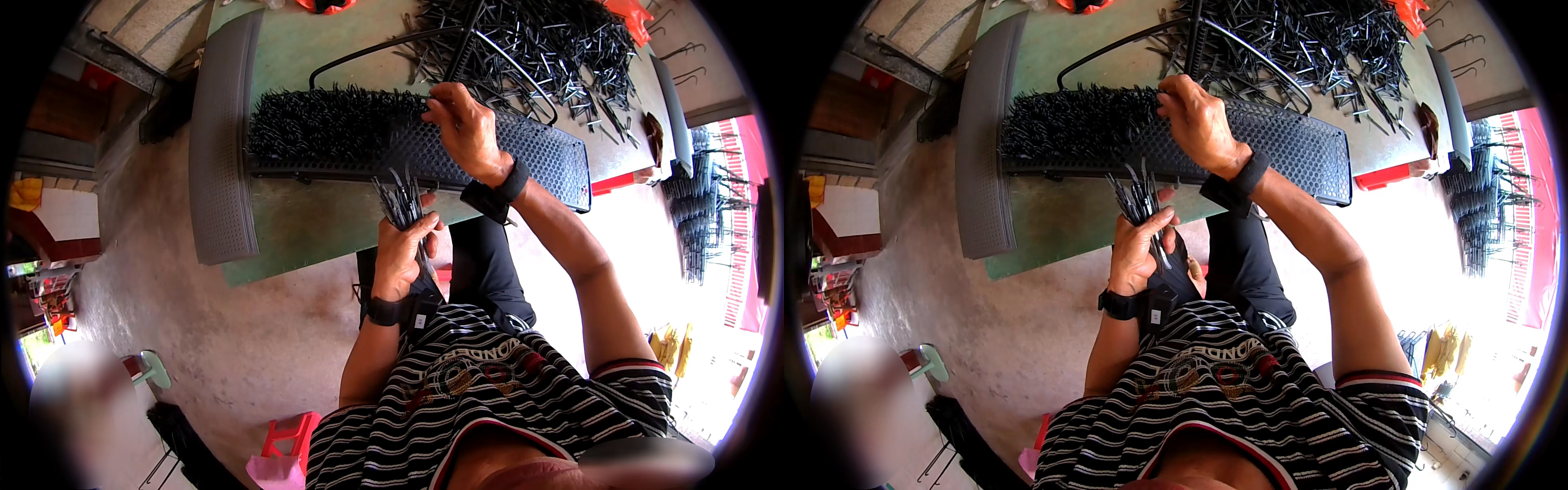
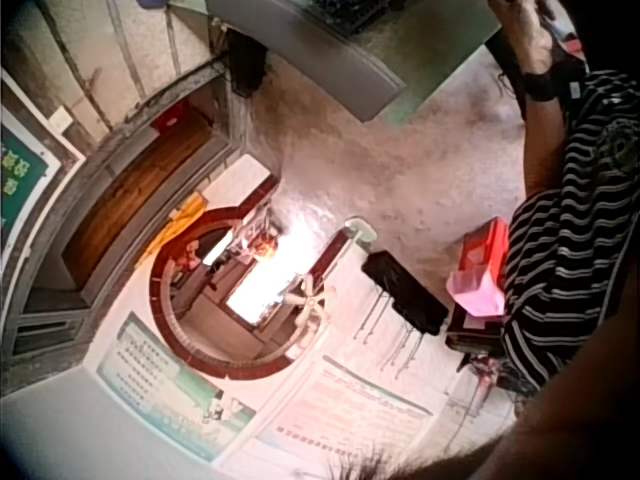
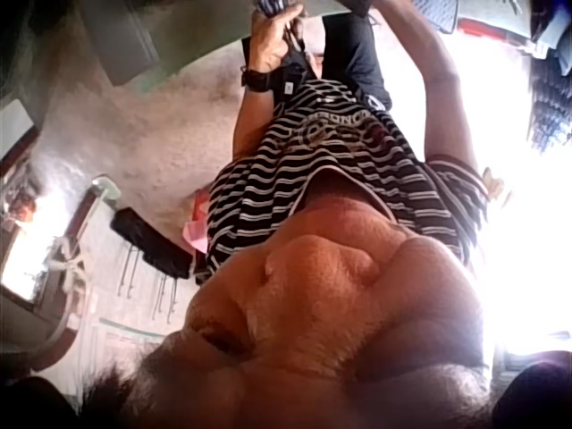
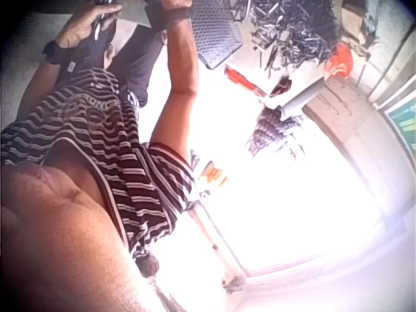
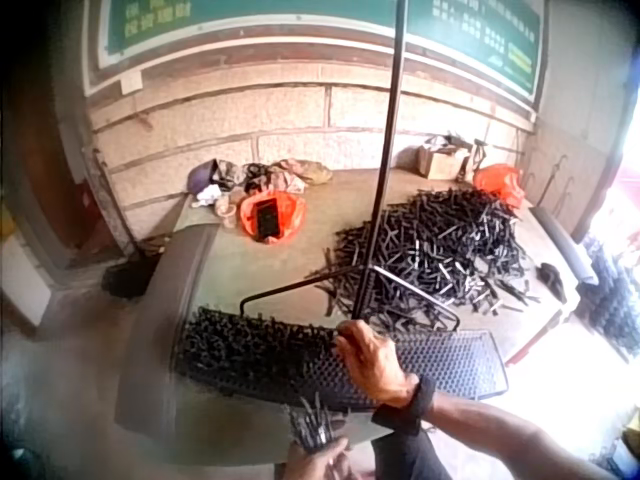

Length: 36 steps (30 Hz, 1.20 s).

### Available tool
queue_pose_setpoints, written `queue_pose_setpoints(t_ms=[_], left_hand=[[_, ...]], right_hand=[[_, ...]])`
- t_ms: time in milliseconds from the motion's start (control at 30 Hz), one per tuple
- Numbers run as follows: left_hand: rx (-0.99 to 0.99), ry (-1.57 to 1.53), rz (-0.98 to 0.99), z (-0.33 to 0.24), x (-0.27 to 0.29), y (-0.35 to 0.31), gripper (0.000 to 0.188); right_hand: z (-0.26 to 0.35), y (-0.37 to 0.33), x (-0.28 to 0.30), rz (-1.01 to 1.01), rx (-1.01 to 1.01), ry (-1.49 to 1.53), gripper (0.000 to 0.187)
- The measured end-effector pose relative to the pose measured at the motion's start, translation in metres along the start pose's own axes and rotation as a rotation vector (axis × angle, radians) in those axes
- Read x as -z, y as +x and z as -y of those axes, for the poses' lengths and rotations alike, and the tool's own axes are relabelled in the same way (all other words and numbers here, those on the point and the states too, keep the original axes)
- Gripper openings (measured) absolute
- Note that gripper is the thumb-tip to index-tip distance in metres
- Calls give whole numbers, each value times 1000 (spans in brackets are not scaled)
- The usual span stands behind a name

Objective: The person sits at a table and inserts black metal hooks into the holes of a perforated plastic hanger base. They pick up hooks from a pile on the table and push them into the base one by one using their hands.

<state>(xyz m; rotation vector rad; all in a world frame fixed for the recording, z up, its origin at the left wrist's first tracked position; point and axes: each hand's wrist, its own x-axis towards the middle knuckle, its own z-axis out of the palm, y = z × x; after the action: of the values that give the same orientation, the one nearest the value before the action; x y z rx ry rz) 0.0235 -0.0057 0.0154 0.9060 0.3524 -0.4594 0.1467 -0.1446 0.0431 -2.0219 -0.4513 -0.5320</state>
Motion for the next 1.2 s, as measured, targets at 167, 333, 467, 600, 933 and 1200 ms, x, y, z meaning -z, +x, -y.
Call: queue_pose_setpoints(t_ms=[167,333,467,600,933,1200], left_hand=[[33,-69,-16,5,5,2,30],[11,-84,-56,6,4,2,25],[70,-73,-151,-6,-10,-6,22],[-11,54,-68,2,0,-2,20],[-19,145,3,3,-2,-1,22],[-5,193,-40,6,2,3,21]], right_hand=[[-2,4,-1,29,-3,9,11],[-9,5,-2,77,112,-133,11],[-5,7,2,206,174,-376,12],[7,20,5,303,108,-545,10],[18,-1,12,755,-212,143,26],[27,12,25,216,-544,406,12]])
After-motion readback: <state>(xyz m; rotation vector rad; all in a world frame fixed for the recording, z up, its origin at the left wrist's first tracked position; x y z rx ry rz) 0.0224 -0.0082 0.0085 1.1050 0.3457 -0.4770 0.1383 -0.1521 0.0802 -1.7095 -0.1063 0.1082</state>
